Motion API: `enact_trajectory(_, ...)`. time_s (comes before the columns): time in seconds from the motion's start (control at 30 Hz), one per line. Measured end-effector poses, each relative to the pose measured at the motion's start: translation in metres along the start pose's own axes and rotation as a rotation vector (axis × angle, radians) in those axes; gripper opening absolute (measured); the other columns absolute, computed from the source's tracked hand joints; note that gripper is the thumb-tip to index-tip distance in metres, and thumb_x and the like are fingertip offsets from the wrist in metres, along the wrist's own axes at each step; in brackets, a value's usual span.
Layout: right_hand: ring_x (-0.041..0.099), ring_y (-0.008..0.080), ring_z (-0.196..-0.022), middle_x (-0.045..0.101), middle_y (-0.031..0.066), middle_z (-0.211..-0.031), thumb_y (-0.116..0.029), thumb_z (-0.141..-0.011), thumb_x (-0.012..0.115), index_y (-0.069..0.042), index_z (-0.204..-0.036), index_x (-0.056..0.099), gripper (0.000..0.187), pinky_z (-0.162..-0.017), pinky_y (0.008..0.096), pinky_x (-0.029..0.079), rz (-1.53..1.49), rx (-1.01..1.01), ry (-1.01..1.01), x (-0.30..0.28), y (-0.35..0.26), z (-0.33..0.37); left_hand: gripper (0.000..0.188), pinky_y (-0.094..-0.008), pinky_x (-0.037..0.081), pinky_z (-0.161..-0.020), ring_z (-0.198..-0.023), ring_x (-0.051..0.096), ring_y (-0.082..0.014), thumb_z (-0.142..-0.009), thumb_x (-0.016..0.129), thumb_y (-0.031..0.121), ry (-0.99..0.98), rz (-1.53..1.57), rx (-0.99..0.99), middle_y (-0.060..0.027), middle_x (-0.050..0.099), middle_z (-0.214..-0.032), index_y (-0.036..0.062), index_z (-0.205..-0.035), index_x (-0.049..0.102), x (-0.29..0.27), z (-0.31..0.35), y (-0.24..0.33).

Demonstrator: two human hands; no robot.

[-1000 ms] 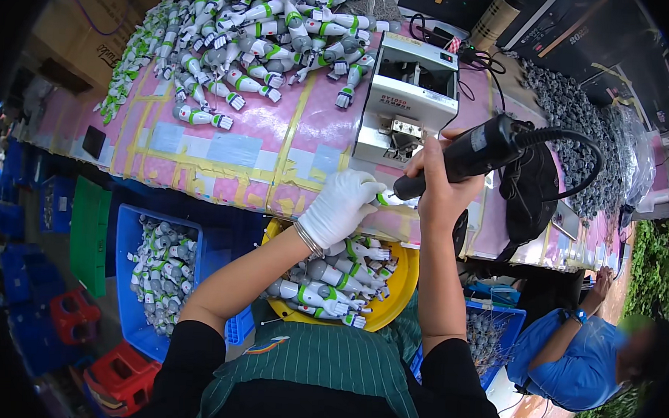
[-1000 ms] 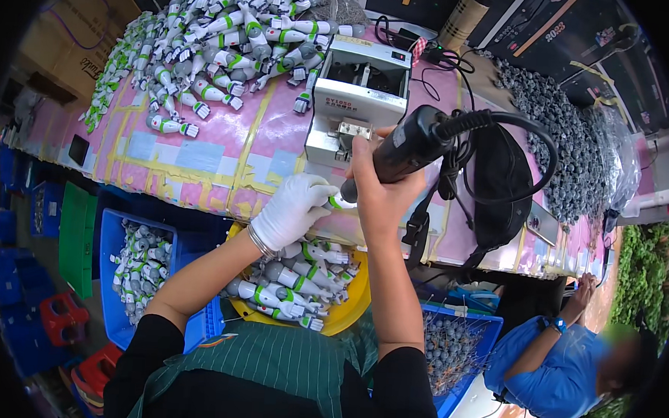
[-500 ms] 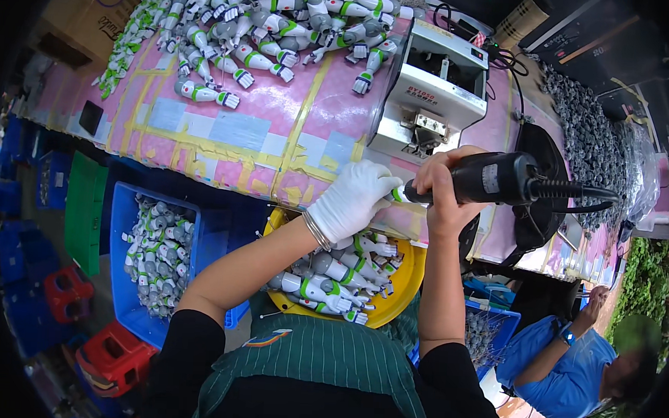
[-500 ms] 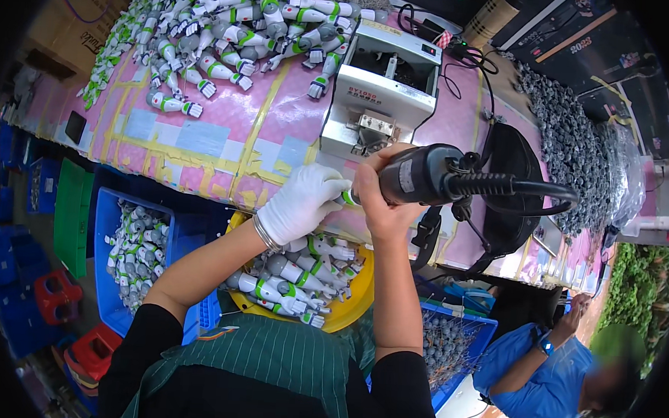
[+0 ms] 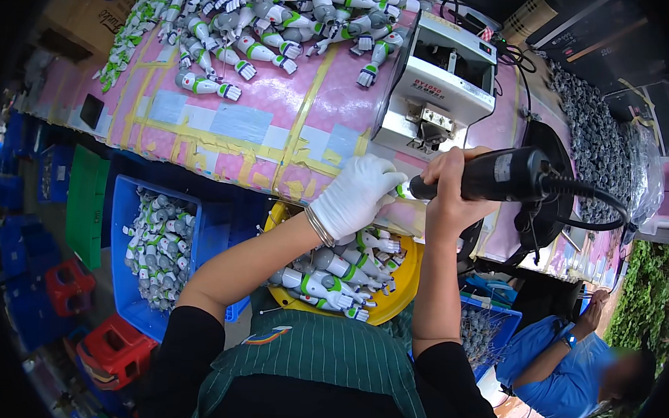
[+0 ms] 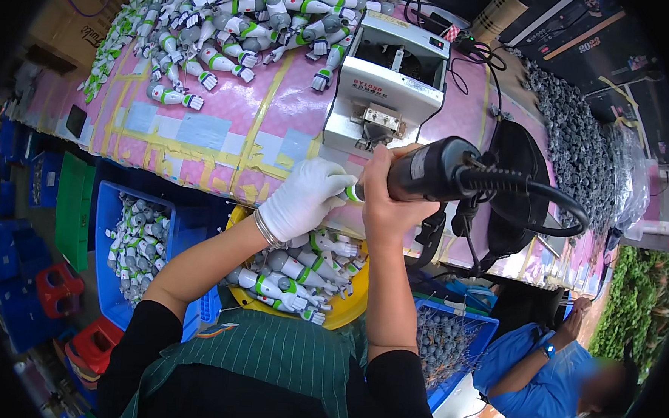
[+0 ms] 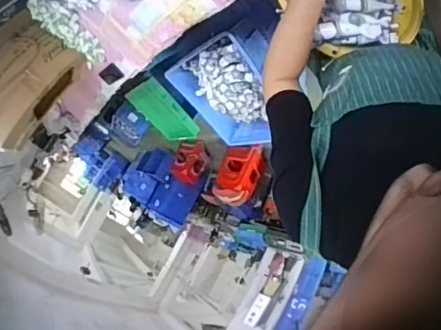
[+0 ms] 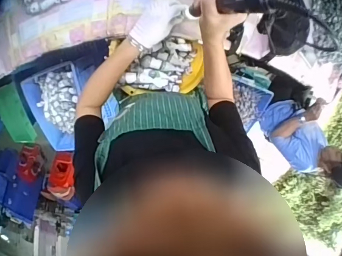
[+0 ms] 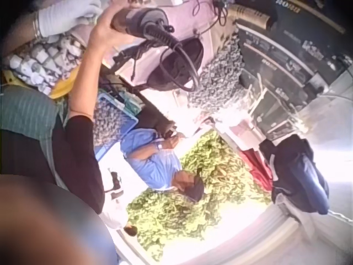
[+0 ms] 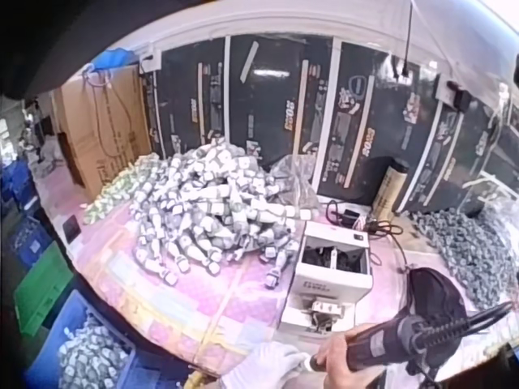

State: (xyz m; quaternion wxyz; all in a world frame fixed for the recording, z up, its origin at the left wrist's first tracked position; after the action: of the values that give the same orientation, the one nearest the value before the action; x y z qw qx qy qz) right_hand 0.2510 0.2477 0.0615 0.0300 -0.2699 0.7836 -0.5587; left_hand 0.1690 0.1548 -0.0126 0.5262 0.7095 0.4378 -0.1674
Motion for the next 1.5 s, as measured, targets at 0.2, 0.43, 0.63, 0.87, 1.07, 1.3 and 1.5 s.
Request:
enact_trajectory(0.2, 0.051, 0.0127, -0.048, 0.052, 0.0061, -0.059, 0.005, -0.088, 0.058, 0.004, -0.096, 0.05, 0.012, -0.051, 0.0268, 0.044, 0.166, -0.107, 0.059, -0.002, 0.01, 0.001, 0.037, -0.0431, 0.045, -0.081, -0.092, 0.057, -0.0317, -0.07, 0.074, 0.01, 0.001, 0.011, -0.011, -0.0079, 0.061, -0.095, 0.0091, -0.105, 0.063, -0.003, -0.001, -0.002)
enact_trajectory(0.43, 0.052, 0.0143, -0.047, 0.052, 0.0064, -0.058, 0.002, -0.088, 0.058, 0.004, -0.107, 0.047, 0.023, -0.048, 0.0272, 0.043, -0.028, 0.058, -0.033, 0.005, -0.019, -0.001, 0.021, -0.0433, 0.049, -0.074, -0.083, 0.062, -0.0324, -0.075, 0.068, 0.014, -0.02, 0.025, 0.082, -0.0125, 0.063, -0.088, 0.0065, -0.094, 0.066, -0.008, 0.02, 0.008)
enact_trajectory(0.63, 0.05, 0.0153, -0.048, 0.05, 0.0063, -0.061, 0.0, -0.089, 0.059, 0.005, -0.109, 0.049, 0.023, -0.048, 0.0285, 0.045, -0.109, -0.063, -0.054, 0.006, -0.035, -0.04, 0.042, -0.0445, 0.049, -0.083, -0.098, 0.061, -0.0344, -0.069, 0.076, 0.025, -0.252, 0.175, 0.202, -0.017, 0.061, -0.106, 0.0059, -0.104, 0.064, -0.057, 0.067, 0.039)
enact_trajectory(0.87, 0.054, 0.0134, -0.05, 0.056, 0.0072, -0.06, -0.002, -0.091, 0.062, 0.006, -0.102, 0.052, 0.017, -0.053, 0.0256, 0.045, 0.018, -0.191, -0.011, 0.022, -0.036, -0.074, 0.038, -0.0449, 0.044, -0.098, -0.113, 0.055, -0.0357, -0.072, 0.062, -0.002, 0.333, -0.728, -0.34, -0.0165, 0.061, -0.116, 0.0035, -0.11, 0.064, -0.206, 0.072, -0.15)
enact_trajectory(1.07, 0.056, 0.0115, -0.052, 0.057, 0.0054, -0.062, 0.001, -0.088, 0.064, 0.002, -0.098, 0.052, 0.015, -0.054, 0.0246, 0.045, 0.039, -0.188, -0.057, 0.029, -0.027, -0.066, 0.038, -0.0447, 0.047, -0.091, -0.102, 0.059, -0.0349, -0.07, 0.061, -0.004, 0.142, -0.931, -0.188, -0.0142, 0.063, -0.106, 0.0048, -0.106, 0.065, -0.24, 0.07, -0.213)
enact_trajectory(1.3, 0.055, 0.0122, -0.05, 0.056, 0.0054, -0.062, 0.0, -0.088, 0.065, 0.002, -0.099, 0.052, 0.018, -0.053, 0.0259, 0.045, 0.037, -0.085, -0.051, 0.029, -0.025, -0.067, 0.041, -0.0432, 0.049, -0.086, -0.094, 0.061, -0.0362, -0.079, 0.062, 0.003, 0.062, -0.29, -0.304, -0.0175, 0.064, -0.104, 0.0047, -0.119, 0.058, -0.202, 0.058, -0.129)
enact_trajectory(1.5, 0.053, 0.014, -0.049, 0.054, 0.0068, -0.061, -0.002, -0.089, 0.063, 0.003, -0.102, 0.051, 0.018, -0.052, 0.0281, 0.045, -0.021, -0.021, -0.029, 0.017, -0.027, -0.051, 0.035, -0.0394, 0.049, -0.086, -0.096, 0.06, -0.0349, -0.084, 0.066, 0.012, -0.188, 0.078, -0.031, -0.0168, 0.061, -0.104, 0.0064, -0.118, 0.059, -0.108, 0.02, 0.0)
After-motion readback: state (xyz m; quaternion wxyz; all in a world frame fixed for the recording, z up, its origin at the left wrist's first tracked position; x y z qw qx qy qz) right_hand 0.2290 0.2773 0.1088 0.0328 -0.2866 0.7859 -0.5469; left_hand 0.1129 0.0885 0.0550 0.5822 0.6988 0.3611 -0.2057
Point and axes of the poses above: each hand's wrist, its own z-axis away from the middle knuckle, its own x-axis out of the palm, y = z × x, the point moved 4 cm from there along -z, towards the middle knuckle
